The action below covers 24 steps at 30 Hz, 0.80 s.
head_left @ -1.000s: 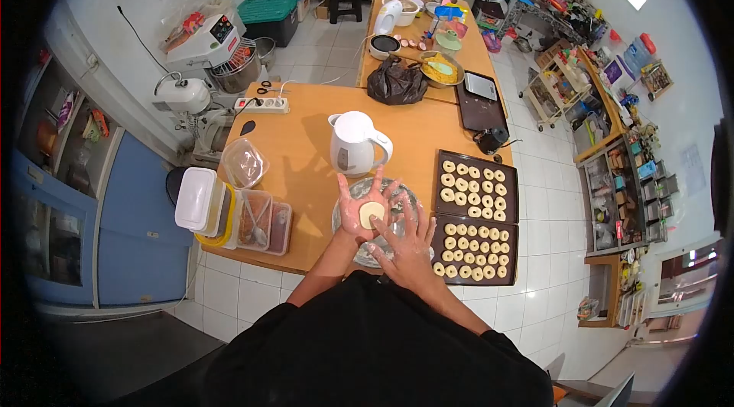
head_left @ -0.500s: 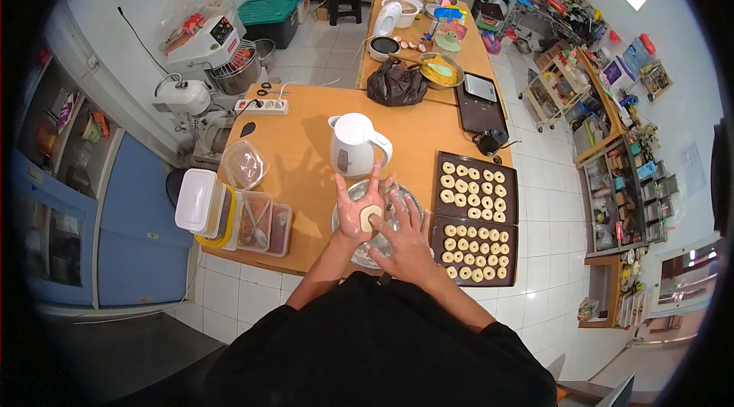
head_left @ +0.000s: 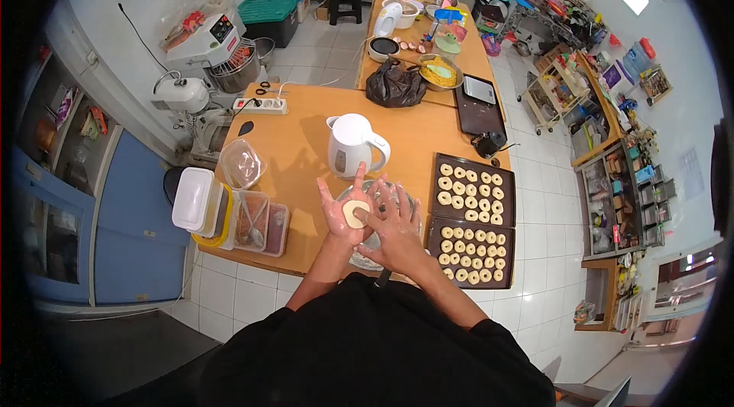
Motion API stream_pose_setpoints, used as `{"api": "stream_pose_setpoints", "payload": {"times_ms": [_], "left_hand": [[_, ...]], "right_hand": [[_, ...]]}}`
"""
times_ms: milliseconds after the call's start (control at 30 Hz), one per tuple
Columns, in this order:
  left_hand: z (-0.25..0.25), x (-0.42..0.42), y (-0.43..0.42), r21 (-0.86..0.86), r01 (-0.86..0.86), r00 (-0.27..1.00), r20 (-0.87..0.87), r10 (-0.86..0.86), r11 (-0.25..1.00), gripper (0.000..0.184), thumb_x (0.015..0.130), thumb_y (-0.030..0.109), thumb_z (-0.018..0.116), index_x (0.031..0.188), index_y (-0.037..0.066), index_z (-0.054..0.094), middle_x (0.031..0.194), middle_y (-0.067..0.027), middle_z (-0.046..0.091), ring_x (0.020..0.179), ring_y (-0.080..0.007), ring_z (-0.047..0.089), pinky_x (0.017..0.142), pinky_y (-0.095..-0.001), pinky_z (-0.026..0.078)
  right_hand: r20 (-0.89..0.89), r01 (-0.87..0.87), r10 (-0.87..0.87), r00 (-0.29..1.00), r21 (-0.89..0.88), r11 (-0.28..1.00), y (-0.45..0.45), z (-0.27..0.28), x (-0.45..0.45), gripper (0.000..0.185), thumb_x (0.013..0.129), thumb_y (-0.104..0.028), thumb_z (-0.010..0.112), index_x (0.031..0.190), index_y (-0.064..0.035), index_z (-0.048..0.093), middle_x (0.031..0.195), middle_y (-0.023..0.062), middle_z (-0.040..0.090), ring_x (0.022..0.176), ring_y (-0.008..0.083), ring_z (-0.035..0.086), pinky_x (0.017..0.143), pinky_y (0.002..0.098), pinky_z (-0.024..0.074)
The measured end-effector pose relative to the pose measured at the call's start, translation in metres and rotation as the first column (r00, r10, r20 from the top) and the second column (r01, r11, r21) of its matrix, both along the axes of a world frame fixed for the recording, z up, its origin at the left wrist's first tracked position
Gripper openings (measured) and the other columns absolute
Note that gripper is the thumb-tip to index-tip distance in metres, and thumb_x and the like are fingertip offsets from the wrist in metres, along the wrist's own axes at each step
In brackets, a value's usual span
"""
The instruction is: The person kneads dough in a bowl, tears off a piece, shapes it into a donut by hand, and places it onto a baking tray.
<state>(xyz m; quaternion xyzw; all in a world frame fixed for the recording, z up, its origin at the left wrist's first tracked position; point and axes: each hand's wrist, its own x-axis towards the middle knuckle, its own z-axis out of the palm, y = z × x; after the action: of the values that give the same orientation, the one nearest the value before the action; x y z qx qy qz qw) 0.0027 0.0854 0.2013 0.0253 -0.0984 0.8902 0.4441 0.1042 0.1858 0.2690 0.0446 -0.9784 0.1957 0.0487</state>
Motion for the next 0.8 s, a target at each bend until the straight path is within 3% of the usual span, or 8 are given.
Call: {"api": "stream_pose_setpoints", "payload": {"times_ms": [33, 100, 200, 333, 400, 533, 600, 800], "left_hand": [[0.0, 0.001, 0.0, 0.0, 0.002, 1.0, -0.001, -0.002, 1.0, 0.106, 0.071, 0.092, 0.031, 0.153, 0.029, 0.011, 0.143, -0.0142, 0.031, 0.128, -0.0342, 0.039, 0.103, -0.0537, 0.036], [0.0, 0.004, -0.002, -0.206, -0.066, 0.997, -0.051, 0.056, 0.976, 0.105, 0.072, 0.091, 0.029, 0.152, 0.026, 0.015, 0.149, -0.0192, 0.025, 0.121, -0.0356, 0.048, 0.102, -0.0539, 0.039], [-0.019, 0.007, -0.002, -0.133, -0.004, 1.0, -0.03, 0.0, 0.991, 0.104, 0.071, 0.091, 0.032, 0.151, 0.026, 0.018, 0.139, -0.0173, 0.039, 0.128, -0.0364, 0.041, 0.104, -0.0581, 0.034], [-0.013, 0.008, -0.003, -0.189, 0.002, 0.998, 0.068, 0.011, 0.982, 0.102, 0.071, 0.091, 0.031, 0.149, 0.025, 0.023, 0.14, -0.018, 0.038, 0.127, -0.038, 0.041, 0.105, -0.0596, 0.032], [-0.012, 0.003, -0.002, -0.298, -0.029, 1.0, -0.011, 0.027, 0.954, 0.101, 0.071, 0.091, 0.031, 0.148, 0.024, 0.025, 0.14, -0.0179, 0.038, 0.128, -0.0393, 0.041, 0.106, -0.0602, 0.031], [-0.002, 0.0, -0.003, -0.306, -0.065, 0.998, -0.04, 0.055, 0.95, 0.102, 0.071, 0.091, 0.03, 0.149, 0.025, 0.023, 0.139, -0.0184, 0.039, 0.128, -0.0396, 0.04, 0.106, -0.0607, 0.029], [0.0, 0.004, -0.004, -0.271, -0.04, 0.999, 0.012, 0.044, 0.962, 0.104, 0.071, 0.091, 0.029, 0.15, 0.025, 0.021, 0.138, -0.0193, 0.041, 0.127, -0.0401, 0.041, 0.107, -0.0603, 0.028], [-0.011, 0.006, -0.003, -0.249, 0.007, 0.999, 0.035, 0.002, 0.969, 0.104, 0.071, 0.092, 0.029, 0.151, 0.026, 0.019, 0.135, -0.0176, 0.044, 0.126, -0.039, 0.042, 0.106, -0.0585, 0.03]], "right_hand": [[-0.001, 0.002, -0.002, 1.0, 0.0, 1.0, 0.0, -0.001, -0.001, 0.062, 0.069, -0.039, 0.079, 0.125, -0.0224, 0.059, 0.152, 0.0238, 0.018, 0.139, 0.0519, 0.012, 0.1, 0.0755, 0.0163], [0.037, -0.01, 0.009, 0.999, 0.012, 1.0, 0.0, -0.004, -0.005, 0.063, 0.065, -0.037, 0.083, 0.122, -0.0218, 0.061, 0.151, 0.0212, 0.022, 0.139, 0.051, 0.014, 0.1, 0.0751, 0.0174], [0.129, -0.027, 0.026, 0.991, 0.004, 1.0, 0.0, -0.002, -0.005, 0.065, 0.063, -0.038, 0.083, 0.123, -0.0218, 0.061, 0.152, 0.0226, 0.019, 0.139, 0.0508, 0.013, 0.1, 0.0762, 0.0171], [0.051, 0.016, -0.019, 0.999, 0.058, 0.998, -0.006, 0.0, -0.002, 0.067, 0.063, -0.04, 0.083, 0.124, -0.0219, 0.06, 0.154, 0.0241, 0.014, 0.14, 0.0514, 0.011, 0.098, 0.0781, 0.0154], [0.005, 0.043, -0.043, 0.999, 0.076, 0.996, -0.007, 0.0, -0.006, 0.067, 0.064, -0.039, 0.083, 0.124, -0.021, 0.06, 0.155, 0.0252, 0.01, 0.14, 0.0523, 0.008, 0.096, 0.0797, 0.0137], [-0.027, 0.037, -0.036, 0.999, 0.042, 0.998, -0.009, -0.007, -0.005, 0.067, 0.065, -0.037, 0.082, 0.126, -0.0196, 0.059, 0.155, 0.0253, 0.01, 0.14, 0.0532, 0.006, 0.097, 0.0794, 0.0126], [0.104, 0.024, -0.022, 0.994, -0.018, 1.0, -0.008, 0.0, -0.007, 0.066, 0.067, -0.036, 0.081, 0.126, -0.0193, 0.058, 0.154, 0.0245, 0.011, 0.14, 0.0528, 0.006, 0.098, 0.0791, 0.0121], [0.159, 0.001, 0.013, 0.987, -0.092, 0.996, 0.0, -0.008, -0.006, 0.064, 0.066, -0.036, 0.082, 0.124, -0.0222, 0.059, 0.155, 0.0225, 0.012, 0.14, 0.0519, 0.007, 0.099, 0.0791, 0.0113]]}}
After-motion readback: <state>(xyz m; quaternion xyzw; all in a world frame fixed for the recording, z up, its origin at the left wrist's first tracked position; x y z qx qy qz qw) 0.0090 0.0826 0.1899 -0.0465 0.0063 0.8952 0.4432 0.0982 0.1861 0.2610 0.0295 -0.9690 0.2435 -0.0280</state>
